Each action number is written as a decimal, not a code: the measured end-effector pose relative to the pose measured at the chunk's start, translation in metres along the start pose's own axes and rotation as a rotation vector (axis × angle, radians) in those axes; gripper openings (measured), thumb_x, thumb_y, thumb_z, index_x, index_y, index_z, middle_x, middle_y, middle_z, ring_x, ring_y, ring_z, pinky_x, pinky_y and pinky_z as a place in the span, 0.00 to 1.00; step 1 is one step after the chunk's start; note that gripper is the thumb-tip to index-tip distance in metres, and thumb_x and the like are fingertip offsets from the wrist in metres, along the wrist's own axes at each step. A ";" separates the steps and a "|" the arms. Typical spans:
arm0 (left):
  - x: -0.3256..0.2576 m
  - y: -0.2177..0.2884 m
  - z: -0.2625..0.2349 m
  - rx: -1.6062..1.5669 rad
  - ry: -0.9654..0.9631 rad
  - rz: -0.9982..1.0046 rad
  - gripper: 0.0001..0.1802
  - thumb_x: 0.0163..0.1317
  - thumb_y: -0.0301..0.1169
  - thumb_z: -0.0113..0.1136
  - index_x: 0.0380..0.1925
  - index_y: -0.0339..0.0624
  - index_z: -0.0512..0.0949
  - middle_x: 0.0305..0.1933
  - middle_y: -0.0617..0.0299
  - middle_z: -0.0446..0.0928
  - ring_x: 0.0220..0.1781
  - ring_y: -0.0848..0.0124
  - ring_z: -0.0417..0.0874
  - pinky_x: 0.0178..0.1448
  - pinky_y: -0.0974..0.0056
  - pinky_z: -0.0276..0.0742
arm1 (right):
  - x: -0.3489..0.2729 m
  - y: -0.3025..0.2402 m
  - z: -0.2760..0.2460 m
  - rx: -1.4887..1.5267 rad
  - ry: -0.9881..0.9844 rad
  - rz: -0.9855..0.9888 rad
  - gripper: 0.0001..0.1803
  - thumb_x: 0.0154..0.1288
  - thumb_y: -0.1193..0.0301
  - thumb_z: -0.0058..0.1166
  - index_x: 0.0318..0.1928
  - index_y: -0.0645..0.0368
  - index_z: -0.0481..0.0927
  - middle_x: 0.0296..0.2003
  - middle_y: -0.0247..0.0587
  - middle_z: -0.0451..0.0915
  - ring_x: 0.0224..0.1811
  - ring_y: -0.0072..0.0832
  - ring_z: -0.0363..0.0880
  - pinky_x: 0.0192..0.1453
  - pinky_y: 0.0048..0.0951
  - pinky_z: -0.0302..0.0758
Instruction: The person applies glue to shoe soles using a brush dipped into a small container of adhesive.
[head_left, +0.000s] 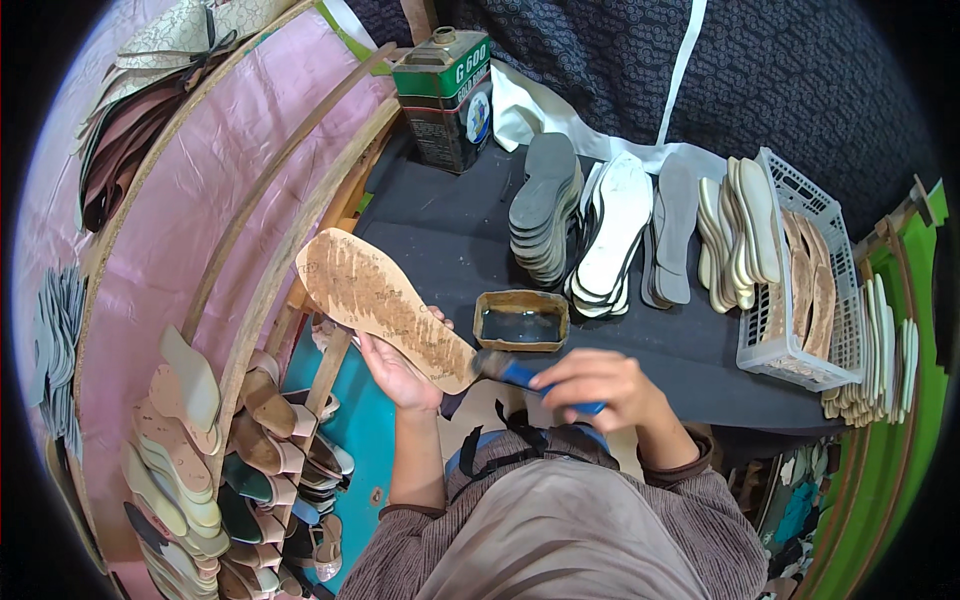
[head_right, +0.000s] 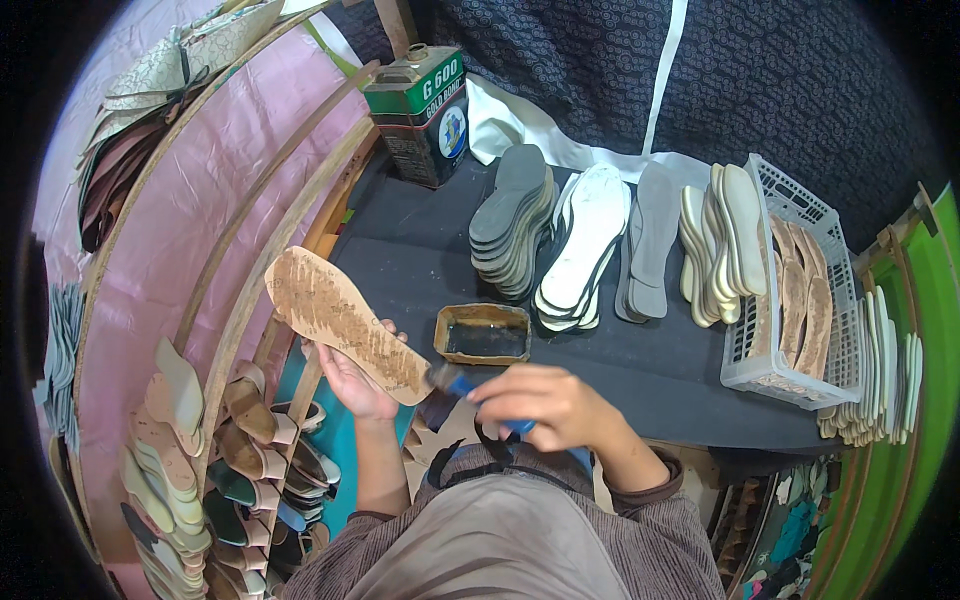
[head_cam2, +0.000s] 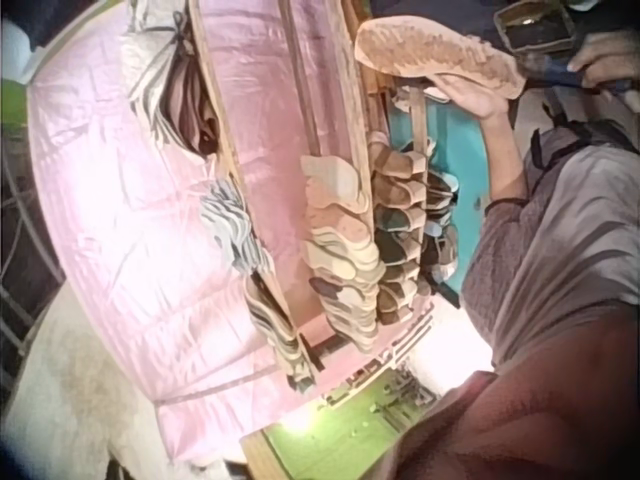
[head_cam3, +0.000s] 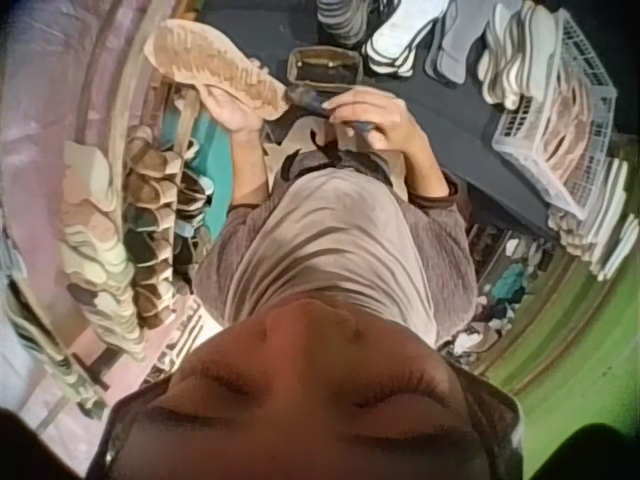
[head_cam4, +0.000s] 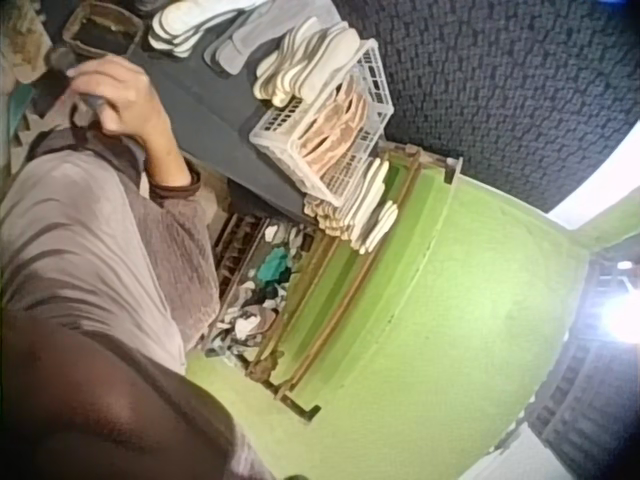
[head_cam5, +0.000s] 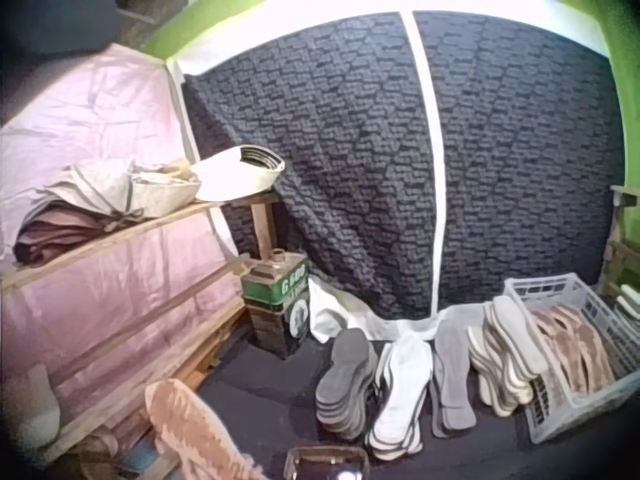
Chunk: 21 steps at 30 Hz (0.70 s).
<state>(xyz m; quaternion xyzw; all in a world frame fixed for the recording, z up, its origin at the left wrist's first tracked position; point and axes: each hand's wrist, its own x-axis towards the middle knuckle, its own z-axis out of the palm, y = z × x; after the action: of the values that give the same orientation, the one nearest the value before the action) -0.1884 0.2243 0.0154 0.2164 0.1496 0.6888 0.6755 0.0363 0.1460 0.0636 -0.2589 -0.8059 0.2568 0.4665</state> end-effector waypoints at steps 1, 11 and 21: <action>0.001 -0.001 0.000 -0.002 -0.005 -0.006 0.31 0.68 0.56 0.28 0.56 0.45 0.64 0.38 0.51 0.74 0.38 0.58 0.76 0.42 0.54 0.74 | -0.001 0.001 -0.004 -0.046 0.114 0.031 0.16 0.36 0.84 0.52 0.31 0.62 0.81 0.37 0.45 0.81 0.34 0.37 0.80 0.38 0.31 0.77; -0.001 -0.011 -0.001 -0.050 -0.021 -0.051 0.30 0.68 0.55 0.26 0.57 0.47 0.64 0.39 0.52 0.74 0.39 0.58 0.76 0.42 0.54 0.75 | -0.016 0.045 0.016 -0.164 0.142 0.288 0.13 0.47 0.83 0.55 0.37 0.61 0.79 0.39 0.43 0.81 0.42 0.39 0.79 0.47 0.31 0.75; -0.003 -0.027 0.014 -0.010 -0.033 -0.054 0.29 0.69 0.55 0.27 0.55 0.48 0.66 0.41 0.56 0.74 0.40 0.58 0.75 0.43 0.53 0.74 | -0.026 0.043 0.002 -0.327 0.041 0.317 0.25 0.41 0.86 0.48 0.43 0.55 0.78 0.49 0.45 0.73 0.52 0.44 0.71 0.56 0.37 0.69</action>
<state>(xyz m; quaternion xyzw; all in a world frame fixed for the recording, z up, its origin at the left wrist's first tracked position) -0.1578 0.2209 0.0132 0.2204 0.1408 0.6673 0.6973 0.0535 0.1607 0.0184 -0.4595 -0.7765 0.1874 0.3882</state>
